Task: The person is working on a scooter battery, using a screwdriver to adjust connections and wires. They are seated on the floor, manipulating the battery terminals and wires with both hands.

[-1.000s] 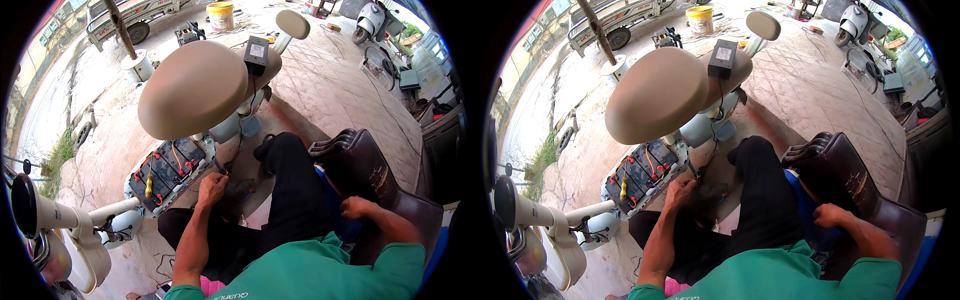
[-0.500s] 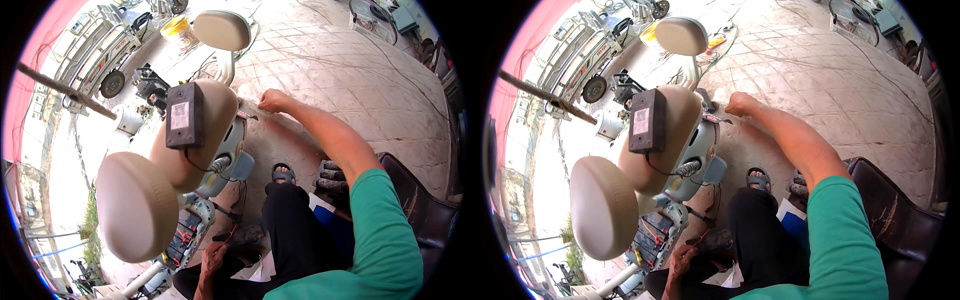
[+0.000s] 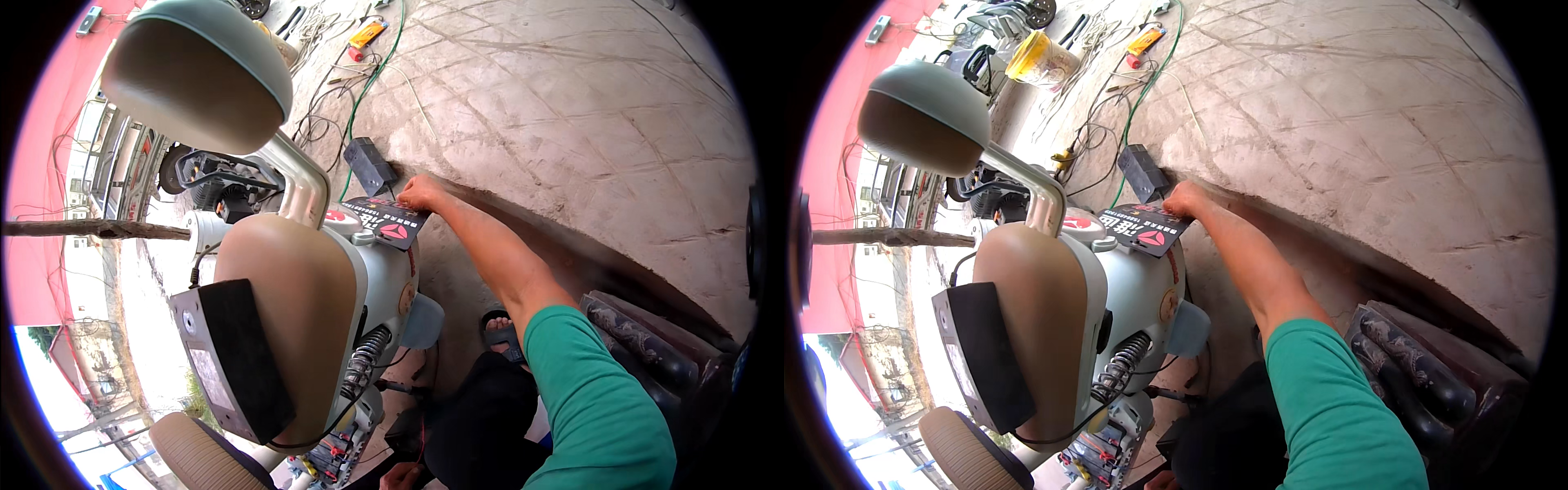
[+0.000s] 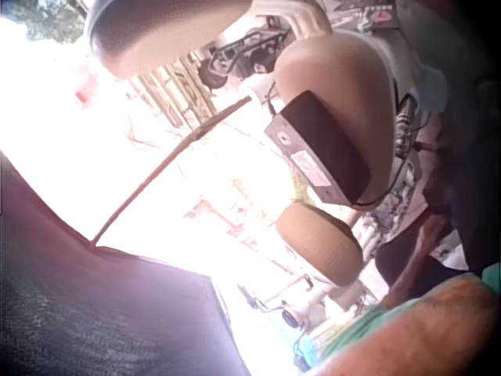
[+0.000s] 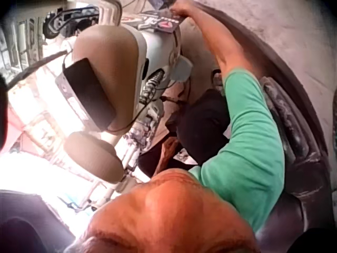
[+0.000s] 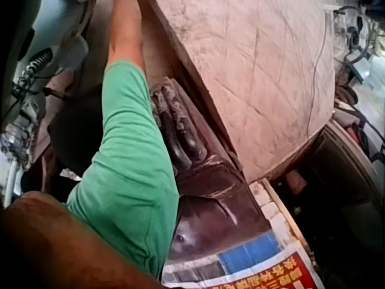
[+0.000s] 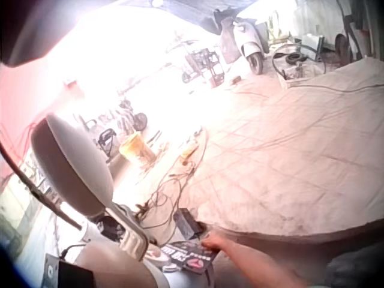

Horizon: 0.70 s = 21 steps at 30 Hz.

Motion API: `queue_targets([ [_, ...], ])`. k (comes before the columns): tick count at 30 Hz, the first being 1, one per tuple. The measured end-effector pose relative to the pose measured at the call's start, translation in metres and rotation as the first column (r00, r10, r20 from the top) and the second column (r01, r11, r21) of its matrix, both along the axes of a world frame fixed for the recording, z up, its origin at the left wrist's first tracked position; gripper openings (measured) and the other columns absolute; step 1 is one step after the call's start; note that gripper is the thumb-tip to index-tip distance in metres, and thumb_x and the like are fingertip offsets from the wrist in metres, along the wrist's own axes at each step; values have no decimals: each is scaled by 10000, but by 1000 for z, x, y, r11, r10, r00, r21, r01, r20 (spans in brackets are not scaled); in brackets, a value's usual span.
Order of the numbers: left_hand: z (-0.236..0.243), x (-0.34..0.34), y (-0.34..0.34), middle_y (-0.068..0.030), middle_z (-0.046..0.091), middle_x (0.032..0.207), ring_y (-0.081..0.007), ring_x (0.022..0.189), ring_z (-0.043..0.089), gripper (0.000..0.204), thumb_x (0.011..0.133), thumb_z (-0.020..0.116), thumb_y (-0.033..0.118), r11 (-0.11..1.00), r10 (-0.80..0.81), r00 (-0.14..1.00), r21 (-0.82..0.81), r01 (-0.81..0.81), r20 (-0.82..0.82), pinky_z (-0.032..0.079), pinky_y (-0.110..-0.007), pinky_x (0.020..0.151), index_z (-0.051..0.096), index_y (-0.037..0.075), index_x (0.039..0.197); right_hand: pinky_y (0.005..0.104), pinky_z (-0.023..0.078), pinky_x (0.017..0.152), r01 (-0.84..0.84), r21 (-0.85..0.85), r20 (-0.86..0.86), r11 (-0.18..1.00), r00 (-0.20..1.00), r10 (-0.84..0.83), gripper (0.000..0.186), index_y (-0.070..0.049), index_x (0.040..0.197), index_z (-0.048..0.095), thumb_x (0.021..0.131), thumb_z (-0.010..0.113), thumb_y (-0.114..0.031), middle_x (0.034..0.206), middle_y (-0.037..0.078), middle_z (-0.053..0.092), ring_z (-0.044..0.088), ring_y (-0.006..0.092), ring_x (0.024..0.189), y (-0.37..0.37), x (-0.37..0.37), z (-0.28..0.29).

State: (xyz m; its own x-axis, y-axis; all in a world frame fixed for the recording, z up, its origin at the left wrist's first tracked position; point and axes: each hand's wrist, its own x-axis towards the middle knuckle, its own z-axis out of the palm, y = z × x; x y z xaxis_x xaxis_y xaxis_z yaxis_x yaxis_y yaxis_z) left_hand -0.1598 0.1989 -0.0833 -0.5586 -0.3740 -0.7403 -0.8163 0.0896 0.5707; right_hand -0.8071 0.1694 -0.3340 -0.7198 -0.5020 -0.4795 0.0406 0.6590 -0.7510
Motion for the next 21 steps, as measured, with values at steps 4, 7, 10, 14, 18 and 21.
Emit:
queue_targets([
  [4, -4, 10, 1, -56, 698, 1029, -120, 937, 638, 245, 1048, 641, 192, 980, 121, 977, 137, -146, 176, 541, -296, 823, 702, -9, 1173, 421, 579, 846, 41, -14, 56, 999, 998, -40, 408, -101, 1005, 808, 766, 713, -417, 1111, 185, 757, 739, 338, 993, -20, -12, -35],
  [7, -6, 5, 1, -53, 706, 1027, -130, 943, 646, 241, 1061, 624, 190, 961, 169, 960, 179, -211, 224, 542, -298, 853, 697, -4, 1183, 353, 539, 909, 57, -165, 195, 985, 980, -24, 460, -93, 1156, 784, 816, 779, -403, 1166, 124, 762, 709, 240, 1041, -35, -22, -59],
  [10, 12, -26, 5, -52, 713, 1036, -137, 968, 649, 248, 1066, 615, 188, 976, 149, 967, 125, -177, 205, 540, -302, 873, 693, -10, 1192, 396, 515, 1007, -19, -307, 165, 951, 984, 73, 521, -158, 1286, 736, 904, 647, -500, 1341, 132, 696, 671, 294, 1195, -54, -8, -82],
  [14, -2, 22, 9, -62, 719, 1061, -141, 1010, 646, 250, 1070, 607, 183, 964, 227, 933, 75, -257, 278, 533, -308, 905, 694, -13, 1199, 372, 487, 1022, 148, -517, 443, 843, 889, 116, 511, -76, 1303, 712, 991, 584, -460, 1363, 118, 682, 648, 244, 1196, -84, 12, -108],
  [18, 9, -16, 7, -65, 713, 1064, -149, 1008, 641, 226, 1069, 599, 157, 983, 150, 949, 64, -174, 277, 527, -306, 894, 697, -6, 1191, 323, 532, 807, 427, -607, 594, 670, 804, 26, 439, -17, 1177, 744, 992, 647, -402, 1123, 85, 721, 659, 149, 893, -87, 23, -154],
  [21, 5, -2, 18, -72, 710, 1063, -160, 1011, 644, 219, 1066, 600, 154, 965, 217, 938, 89, -248, 269, 526, -307, 889, 702, -7, 1173, 269, 501, 635, 635, -546, 658, 546, 729, -189, 317, -39, 1063, 757, 966, 705, -336, 909, 26, 690, 598, 92, 693, -81, 37, -126],
])
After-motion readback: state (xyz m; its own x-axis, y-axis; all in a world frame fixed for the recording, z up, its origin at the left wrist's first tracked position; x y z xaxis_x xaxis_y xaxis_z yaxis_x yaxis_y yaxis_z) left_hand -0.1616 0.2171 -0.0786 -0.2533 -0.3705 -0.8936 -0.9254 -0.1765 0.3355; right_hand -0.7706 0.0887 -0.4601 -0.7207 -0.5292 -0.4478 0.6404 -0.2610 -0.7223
